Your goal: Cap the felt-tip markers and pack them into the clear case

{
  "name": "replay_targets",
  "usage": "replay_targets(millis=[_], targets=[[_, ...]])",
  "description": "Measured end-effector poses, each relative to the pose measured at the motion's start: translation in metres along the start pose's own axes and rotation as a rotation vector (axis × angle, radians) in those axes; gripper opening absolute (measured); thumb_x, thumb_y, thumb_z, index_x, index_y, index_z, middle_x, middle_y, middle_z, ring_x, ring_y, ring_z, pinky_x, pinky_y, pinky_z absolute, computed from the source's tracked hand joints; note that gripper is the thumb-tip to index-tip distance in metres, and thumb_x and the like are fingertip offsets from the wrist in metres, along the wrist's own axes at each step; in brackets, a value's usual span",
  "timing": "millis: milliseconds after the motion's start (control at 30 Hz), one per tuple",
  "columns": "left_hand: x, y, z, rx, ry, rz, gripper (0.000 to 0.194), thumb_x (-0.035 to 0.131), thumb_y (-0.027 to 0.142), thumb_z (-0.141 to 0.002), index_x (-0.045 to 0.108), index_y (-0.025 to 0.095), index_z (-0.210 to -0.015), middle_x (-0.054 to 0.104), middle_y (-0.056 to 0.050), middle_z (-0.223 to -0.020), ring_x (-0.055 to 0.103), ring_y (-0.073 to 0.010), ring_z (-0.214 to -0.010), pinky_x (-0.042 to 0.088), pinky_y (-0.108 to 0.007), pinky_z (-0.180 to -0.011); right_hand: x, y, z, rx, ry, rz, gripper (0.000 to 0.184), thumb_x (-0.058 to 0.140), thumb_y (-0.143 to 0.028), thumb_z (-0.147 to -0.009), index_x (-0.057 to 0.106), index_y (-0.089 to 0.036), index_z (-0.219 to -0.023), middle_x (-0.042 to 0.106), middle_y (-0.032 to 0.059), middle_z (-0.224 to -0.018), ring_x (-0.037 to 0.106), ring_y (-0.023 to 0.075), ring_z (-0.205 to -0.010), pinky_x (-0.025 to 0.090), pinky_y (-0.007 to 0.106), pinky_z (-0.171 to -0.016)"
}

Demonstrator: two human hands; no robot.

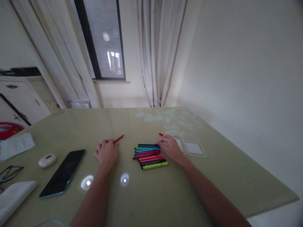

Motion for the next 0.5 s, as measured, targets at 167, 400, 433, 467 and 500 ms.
replay_targets(millis=[167,400,433,467,500], targets=[[0.004,0.013,-0.001,0.036,-0.045,0.273,0.030,0.046,0.032,-0.096,0.072,0.018,-0.100,0.069,-0.021,-0.115,0.057,-0.0416,-0.117,0.040,-0.063,-0.097,0.000,0.017,-0.031,0.154,0.012,0.525,0.021,0.060,-0.027,-0.097,0.076,-0.017,-0.107,0.066,0.0163,-0.128,0.054,0.0306,-0.120,0.040,0.041,-0.098],[0.006,0.053,0.005,0.225,-0.134,0.653,0.027,0.055,0.037,-0.094,0.069,0.019,-0.107,0.078,-0.009,-0.103,0.073,-0.0211,-0.094,0.055,-0.034,-0.086,0.007,0.008,-0.046,0.135,-0.075,0.501,0.013,0.064,-0.024,-0.095,0.076,-0.018,-0.097,0.075,0.0122,-0.109,0.064,0.0264,-0.111,0.041,0.037,-0.094],[0.007,0.061,0.009,0.256,-0.144,0.699,0.028,0.056,0.040,-0.093,0.070,0.019,-0.107,0.078,-0.008,-0.103,0.073,-0.0204,-0.094,0.056,-0.033,-0.085,0.005,0.005,-0.039,0.123,-0.058,0.437,0.014,0.063,-0.027,-0.097,0.075,-0.020,-0.100,0.077,0.0091,-0.106,0.067,0.0237,-0.105,0.043,0.035,-0.090],[0.006,0.069,0.013,0.286,-0.155,0.752,0.029,0.058,0.042,-0.093,0.071,0.020,-0.106,0.079,-0.007,-0.102,0.074,-0.0207,-0.093,0.056,-0.033,-0.085,0.002,0.003,-0.030,0.106,-0.022,0.271,0.016,0.061,-0.029,-0.098,0.074,-0.020,-0.103,0.078,0.0075,-0.103,0.070,0.0218,-0.097,0.046,0.032,-0.085],[0.006,0.076,0.018,0.311,-0.165,0.815,0.030,0.059,0.044,-0.092,0.073,0.020,-0.105,0.079,-0.007,-0.100,0.074,-0.0216,-0.091,0.057,-0.034,-0.083,-0.003,0.002,-0.021,0.101,0.020,0.097,0.016,0.062,-0.032,-0.098,0.073,-0.021,-0.102,0.078,0.0064,-0.099,0.071,0.0212,-0.092,0.048,0.032,-0.081]])
Point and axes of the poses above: each hand's wrist, its own z-axis away from the middle knuckle, its own x-axis out of the palm, y = z × x, the point moved 6 cm from there along -z, towards the middle knuckle
